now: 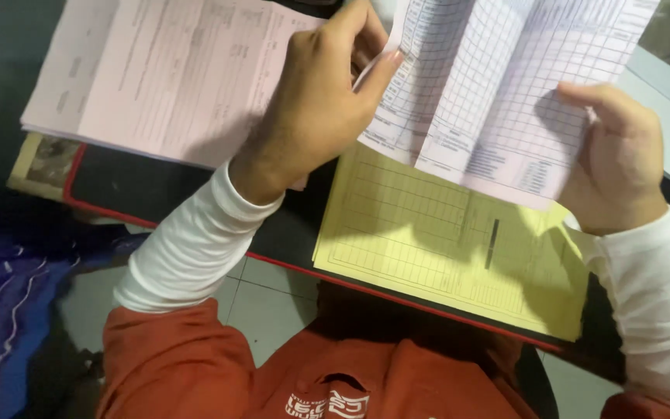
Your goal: Inserting pink forms into white envelopes and organizing them on yellow ledger sheets
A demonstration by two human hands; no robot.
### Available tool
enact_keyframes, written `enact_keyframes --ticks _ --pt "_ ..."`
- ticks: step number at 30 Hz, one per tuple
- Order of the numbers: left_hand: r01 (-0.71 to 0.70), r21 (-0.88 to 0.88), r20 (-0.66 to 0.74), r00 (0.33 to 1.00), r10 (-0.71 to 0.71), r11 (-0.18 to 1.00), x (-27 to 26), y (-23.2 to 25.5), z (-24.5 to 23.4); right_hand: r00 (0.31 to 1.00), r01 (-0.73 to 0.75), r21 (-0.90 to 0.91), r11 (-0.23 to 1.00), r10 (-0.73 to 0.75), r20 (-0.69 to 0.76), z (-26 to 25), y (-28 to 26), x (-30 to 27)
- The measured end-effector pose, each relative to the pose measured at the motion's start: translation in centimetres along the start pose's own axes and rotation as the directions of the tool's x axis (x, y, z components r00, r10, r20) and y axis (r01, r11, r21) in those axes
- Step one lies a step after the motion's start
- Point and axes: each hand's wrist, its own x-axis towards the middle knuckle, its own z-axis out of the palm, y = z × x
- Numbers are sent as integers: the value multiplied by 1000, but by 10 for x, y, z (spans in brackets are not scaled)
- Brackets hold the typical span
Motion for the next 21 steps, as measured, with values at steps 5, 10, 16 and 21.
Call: enact_keyframes --ticks 5,10,16,21 --pt "-54 261 -72 995 75 964 -17 -3 -72 976 -209 -364 907 172 -132 12 6 11" --pt "33 343 -13 999 -31 939 -50 0 -140 984 -176 -330 928 170 -46 31 22 17" --pt "394 525 -291 916 -277 755 -89 -52 -198 725 -222 13 975 156 671 136 29 9" --pt "578 496 -462 808 -366 649 -119 -96 -228 923 -183 -350 919 283 261 166 64 31"
